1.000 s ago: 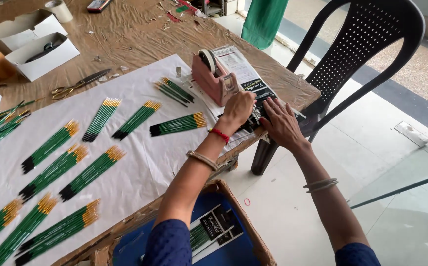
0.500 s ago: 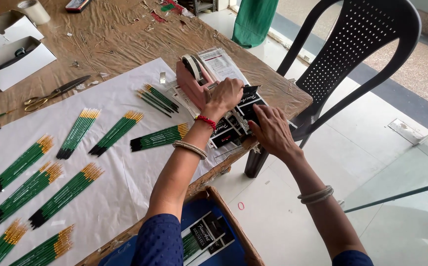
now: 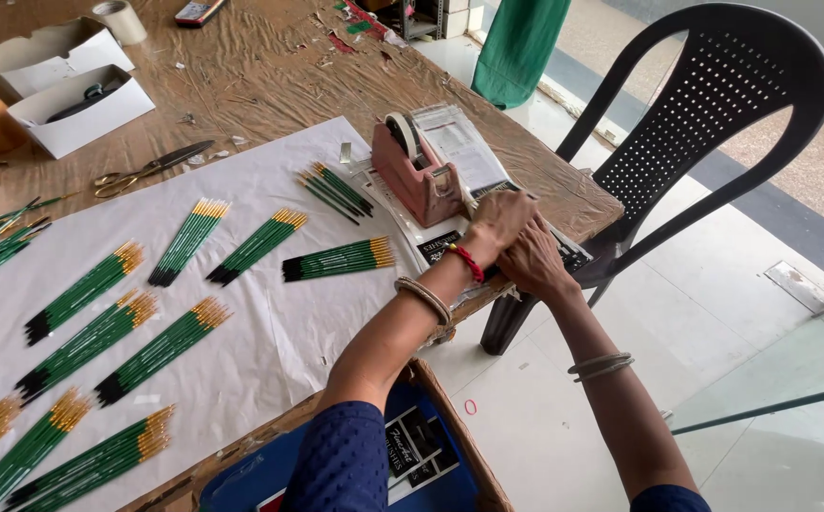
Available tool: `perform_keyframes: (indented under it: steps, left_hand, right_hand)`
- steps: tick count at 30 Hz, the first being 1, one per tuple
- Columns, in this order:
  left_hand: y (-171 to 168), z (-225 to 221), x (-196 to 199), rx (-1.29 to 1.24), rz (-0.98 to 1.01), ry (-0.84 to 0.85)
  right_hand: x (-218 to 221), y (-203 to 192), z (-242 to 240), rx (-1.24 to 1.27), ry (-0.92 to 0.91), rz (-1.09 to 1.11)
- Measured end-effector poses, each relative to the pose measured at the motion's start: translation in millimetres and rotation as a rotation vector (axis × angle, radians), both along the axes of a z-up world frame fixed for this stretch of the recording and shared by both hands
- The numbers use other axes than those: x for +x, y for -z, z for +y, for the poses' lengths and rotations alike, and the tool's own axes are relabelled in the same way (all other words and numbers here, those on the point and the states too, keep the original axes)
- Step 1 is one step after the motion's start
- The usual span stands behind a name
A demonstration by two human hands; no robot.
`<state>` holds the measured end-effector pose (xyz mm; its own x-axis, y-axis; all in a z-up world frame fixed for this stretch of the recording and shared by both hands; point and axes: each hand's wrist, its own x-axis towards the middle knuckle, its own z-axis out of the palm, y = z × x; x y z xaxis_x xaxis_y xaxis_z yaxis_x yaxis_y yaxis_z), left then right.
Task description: The person places paintbrushes into individual plastic sleeves, seals the adhesive strips on the sleeves, and places the packaged brushes into a box.
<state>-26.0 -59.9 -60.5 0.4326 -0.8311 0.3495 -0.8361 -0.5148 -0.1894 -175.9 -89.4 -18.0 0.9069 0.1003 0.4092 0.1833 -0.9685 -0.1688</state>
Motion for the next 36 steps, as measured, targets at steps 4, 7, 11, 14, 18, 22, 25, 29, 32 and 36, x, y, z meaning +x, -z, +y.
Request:
perform_keyframes:
  steps: [4,7,11,14,18,22,25,29,32,36]
  left_hand:
    - [-133.4,81.4,-154.5,-0.025,-0.011,0.096]
    - [-197.5,140.4,-207.3,-0.195,-0.026,0.009]
    - [-220.1,204.9,-201.3,-0.401,0.029,0.022]
    - [-199.1,228.3,-211.4,-0.442,0.102,0.144]
    - [-161.0,231.0,-250.5,-0.341,-0.032,0.245]
    - [-164.5,268.0,-347.1,-0.194,-0.176,0.379]
    - [-165.8,289.2,-362.7,-0.401,-0.197,0.289]
    - [-163.9,317.9,-309.4,-0.464,-0.053,0.062]
    - [-163.9,346.9,-307.8,-0.502,0.058,0.033]
    - [-149.1,377.2,-348.0,-0.453,-0.037,0.356]
  right_hand:
    - [-18.2,-12.8,27.1,0.152,-0.092,-0.089]
    - [-52.4,-22.2,54.6,0.317,-0.166,-0.155]
    - [-98.5,-26.2,75.1,0.528,-0.240,-0.272]
    - [-85.6,-13.0,68.7,0.472,-0.108,-0.232]
    - [-77.4,11.8,68.5,0.265,0.078,-0.196]
    - [-69.5,5.3,66.7,0.071,0.128,-0.250]
    - [-98.3,11.7,75.0,-0.124,0.149,-0.277]
    - [-179.6,-10.4,115.8,0.227,-0.509,-0.044]
    - [-247.7,-25.3,172.9,0.859,-0.844,0.636]
    - [-268.6,-12.2,200.8,2.102,-0.809,0.599]
